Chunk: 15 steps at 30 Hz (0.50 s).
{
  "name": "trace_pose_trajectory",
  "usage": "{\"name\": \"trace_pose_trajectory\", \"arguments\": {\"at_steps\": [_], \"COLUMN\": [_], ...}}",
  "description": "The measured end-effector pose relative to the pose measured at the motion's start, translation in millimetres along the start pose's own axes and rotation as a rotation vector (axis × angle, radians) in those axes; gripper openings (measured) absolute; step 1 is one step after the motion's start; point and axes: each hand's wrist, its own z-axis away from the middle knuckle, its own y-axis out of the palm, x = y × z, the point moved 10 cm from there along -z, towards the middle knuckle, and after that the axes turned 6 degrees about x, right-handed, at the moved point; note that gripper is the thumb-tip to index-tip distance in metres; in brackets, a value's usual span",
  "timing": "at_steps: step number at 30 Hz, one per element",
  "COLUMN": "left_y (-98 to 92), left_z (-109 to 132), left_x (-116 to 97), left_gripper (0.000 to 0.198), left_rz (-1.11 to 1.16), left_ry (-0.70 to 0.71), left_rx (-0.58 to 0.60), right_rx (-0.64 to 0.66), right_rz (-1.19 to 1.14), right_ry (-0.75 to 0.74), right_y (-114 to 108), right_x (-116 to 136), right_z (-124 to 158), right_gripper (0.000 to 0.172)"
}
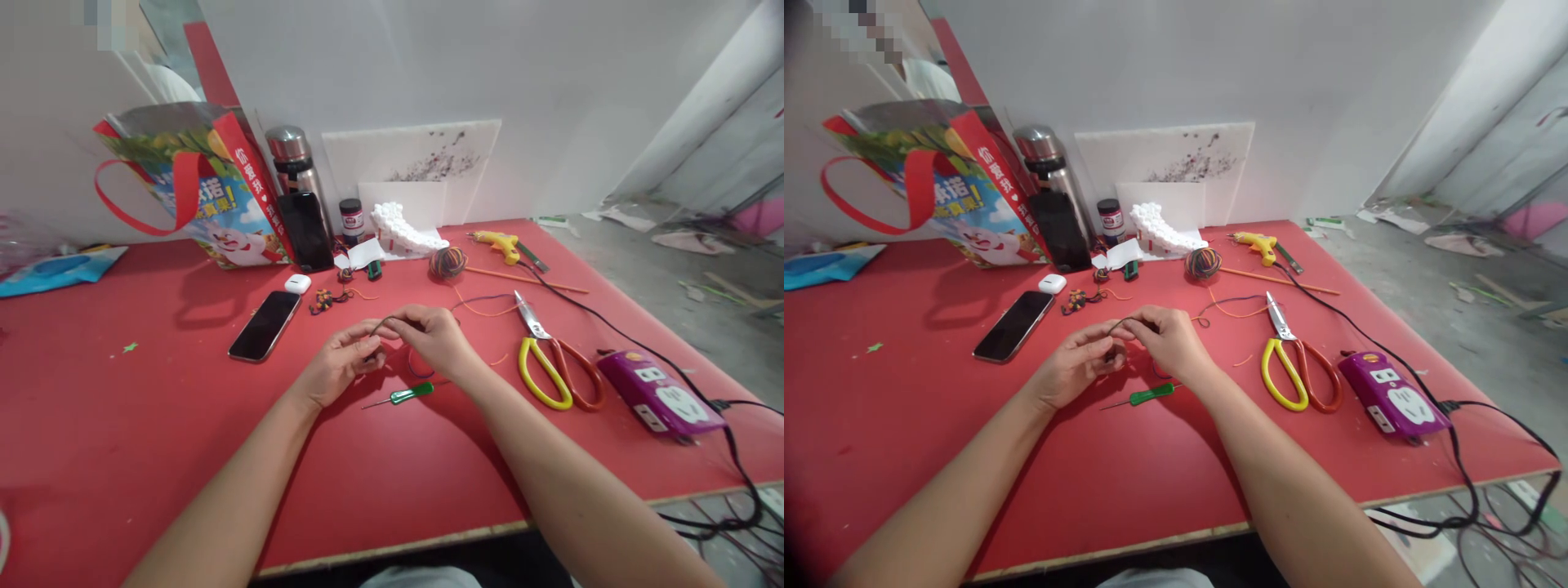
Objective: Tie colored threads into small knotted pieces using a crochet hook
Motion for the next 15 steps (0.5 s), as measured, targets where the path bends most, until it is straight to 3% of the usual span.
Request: {"name": "trace_pose_trajectory", "arguments": {"at_steps": [5,7,11,15], "left_y": [5.3,3.1,0.8,15.6], "left_z": [-1.5,-1.5,2.3,7.8], "left_x": [0.5,-5.0,-16.9,-7.7], "left_gripper": [0.023,0.026,0.032,0.033], "left_rz": [0.013,0.049,0.051,-0.146], "left_ry": [0.005,0.037,0.07,-0.034], "left_rx": [0.031,0.021,0.069,0.219], "right_rx": [0.0,0.056,0.264,0.225], "right_rz": [-0.076,-0.129,-0.326,-0.496], "right_ry": [-0.034,-0.016,0.24,0.392], "right_y": [-3.8,-4.5,5.0,6.0], "right_x": [12.3,16.2,-1.4,-17.8], "right_z": [2.8,4.0,8.6,10.0], "right_gripper": [0.024,0.025,0.032,0.036]}}
